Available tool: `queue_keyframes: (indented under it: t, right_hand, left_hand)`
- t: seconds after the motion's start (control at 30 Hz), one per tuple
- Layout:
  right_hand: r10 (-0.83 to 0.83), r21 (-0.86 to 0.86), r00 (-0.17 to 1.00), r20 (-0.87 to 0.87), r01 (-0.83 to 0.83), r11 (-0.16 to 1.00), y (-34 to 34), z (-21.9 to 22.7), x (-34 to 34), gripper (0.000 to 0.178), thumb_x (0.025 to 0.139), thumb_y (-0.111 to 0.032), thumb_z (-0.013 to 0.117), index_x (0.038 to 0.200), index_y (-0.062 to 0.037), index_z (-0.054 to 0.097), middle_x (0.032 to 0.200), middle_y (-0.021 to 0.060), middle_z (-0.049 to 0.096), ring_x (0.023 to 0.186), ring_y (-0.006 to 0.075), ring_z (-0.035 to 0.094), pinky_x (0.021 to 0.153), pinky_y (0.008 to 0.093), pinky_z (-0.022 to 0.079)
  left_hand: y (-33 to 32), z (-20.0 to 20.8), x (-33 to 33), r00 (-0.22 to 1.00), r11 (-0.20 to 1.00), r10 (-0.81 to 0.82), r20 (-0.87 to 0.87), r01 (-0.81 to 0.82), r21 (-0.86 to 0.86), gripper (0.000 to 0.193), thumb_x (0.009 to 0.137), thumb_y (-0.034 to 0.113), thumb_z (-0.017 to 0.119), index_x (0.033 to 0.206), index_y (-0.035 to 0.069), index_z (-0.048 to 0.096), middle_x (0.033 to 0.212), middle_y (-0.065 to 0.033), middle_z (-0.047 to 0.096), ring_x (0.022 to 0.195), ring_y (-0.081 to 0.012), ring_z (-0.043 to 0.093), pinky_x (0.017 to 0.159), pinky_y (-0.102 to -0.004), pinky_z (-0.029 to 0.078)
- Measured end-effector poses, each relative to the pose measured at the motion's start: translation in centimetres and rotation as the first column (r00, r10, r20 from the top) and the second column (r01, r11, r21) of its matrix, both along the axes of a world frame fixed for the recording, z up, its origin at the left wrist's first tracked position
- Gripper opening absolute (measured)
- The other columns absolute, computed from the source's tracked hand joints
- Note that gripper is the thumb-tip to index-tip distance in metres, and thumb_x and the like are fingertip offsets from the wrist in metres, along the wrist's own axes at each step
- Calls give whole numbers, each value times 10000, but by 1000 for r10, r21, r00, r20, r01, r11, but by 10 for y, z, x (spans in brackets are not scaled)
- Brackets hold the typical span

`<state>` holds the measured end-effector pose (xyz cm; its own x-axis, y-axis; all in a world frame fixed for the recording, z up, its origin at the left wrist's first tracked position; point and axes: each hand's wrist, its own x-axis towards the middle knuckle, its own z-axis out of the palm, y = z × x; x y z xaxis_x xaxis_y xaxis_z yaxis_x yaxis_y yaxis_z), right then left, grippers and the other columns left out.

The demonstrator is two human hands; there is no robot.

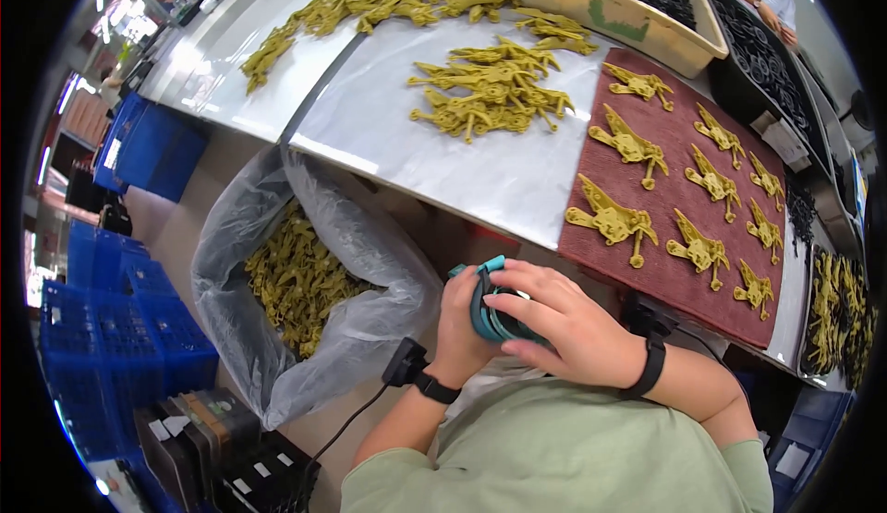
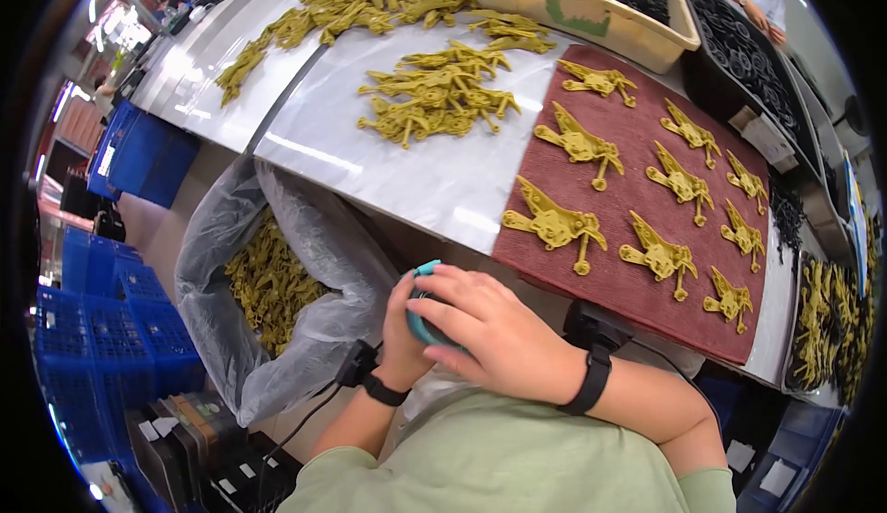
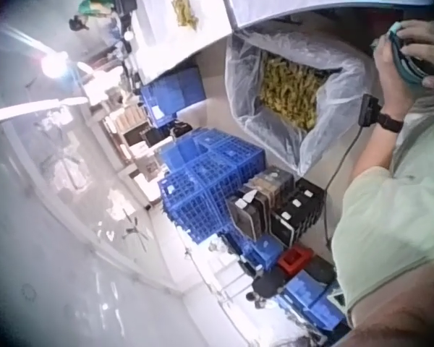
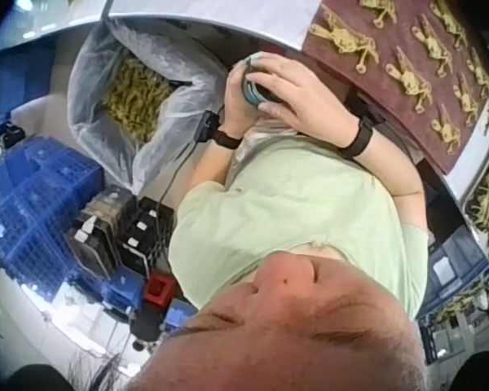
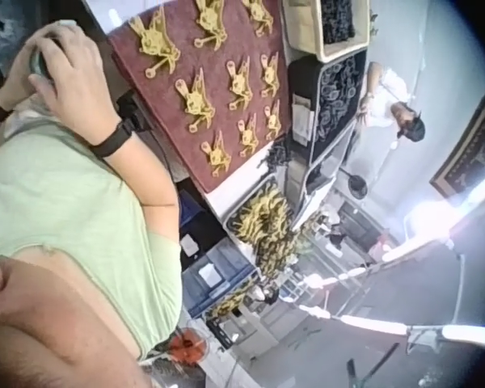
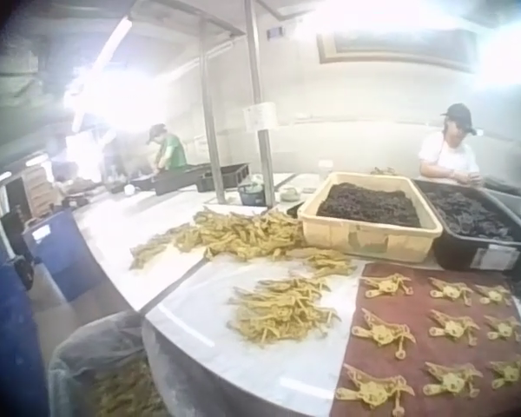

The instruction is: The worker attaches wheels to yellow plastic toy motorcycle bodies at an assembly workstation.

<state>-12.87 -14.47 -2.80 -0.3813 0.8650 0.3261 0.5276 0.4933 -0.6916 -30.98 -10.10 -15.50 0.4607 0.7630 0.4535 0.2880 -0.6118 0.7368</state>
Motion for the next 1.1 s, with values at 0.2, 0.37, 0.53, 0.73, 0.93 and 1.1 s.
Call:
queue_keyframes:
  t: [0.2, 0.37, 0.53, 0.73, 0.93, 1.1]
  right_hand:
    - [-123, 11, 959, 255, 124, 992, 8, -59, -17, 557, 745, -126, 732, 1248, -35, 511, 1346, 167, 450, 1278, 389, 410, 1011, 452, 405]
    - [-141, 3, 950, 279, 146, 989, 6, -76, -23, 650, 744, -56, 719, 1324, -26, 426, 1378, 193, 400, 1294, 423, 376, 1042, 467, 379]
    - [-153, 44, 932, 327, 147, 988, 13, -80, -37, 644, 764, -31, 697, 1339, -30, 406, 1400, 195, 374, 1325, 426, 340, 1053, 470, 370]
    - [-89, -61, 970, 225, 105, 993, 38, -77, -35, 631, 870, -99, 614, 1415, -11, 309, 1426, 220, 370, 1352, 377, 332, 1101, 413, 286]
    - [-323, -139, 939, 115, 337, 931, 18, -85, -16, 515, 932, -138, 541, 1384, 15, 345, 1368, 192, 444, 1273, 308, 432, 1071, 373, 320]
    - [-305, -152, 904, -301, 271, 951, -9, -59, -15, 380, 972, -200, 428, 1287, 13, 427, 1226, 183, 528, 1031, 256, 580, 912, 362, 457]
  left_hand:
    - [4, -61, 11, 989, 978, 128, 73, -114, -176, 921, 535, 261, 871, 1290, 40, 392, 1300, -216, 461, 1163, -422, 468, 1017, -477, 360]
    - [8, -76, 14, 985, 987, 146, 89, -138, -83, 954, 473, 245, 857, 1296, 66, 409, 1293, -180, 489, 1191, -365, 471, 1008, -512, 314]
    - [16, -72, 5, 984, 987, 134, 119, -122, -103, 944, 479, 209, 844, 1298, 57, 401, 1312, -188, 469, 1197, -379, 463, 1004, -526, 319]
    - [40, -71, 2, 951, 965, 170, 257, -108, -240, 934, 450, 68, 838, 1276, 31, 403, 1266, -208, 478, 1178, -393, 471, 995, -454, 380]
    - [41, -69, 5, 943, 973, 212, 257, -179, -147, 1017, 422, 53, 854, 1309, 51, 358, 1314, -181, 437, 1213, -420, 413, 1014, -469, 366]
    - [35, -91, 7, 924, 921, 355, 138, -321, -219, 983, 465, 176, 867, 1324, 128, 392, 1327, -206, 422, 1243, -437, 387, 1040, -496, 328]
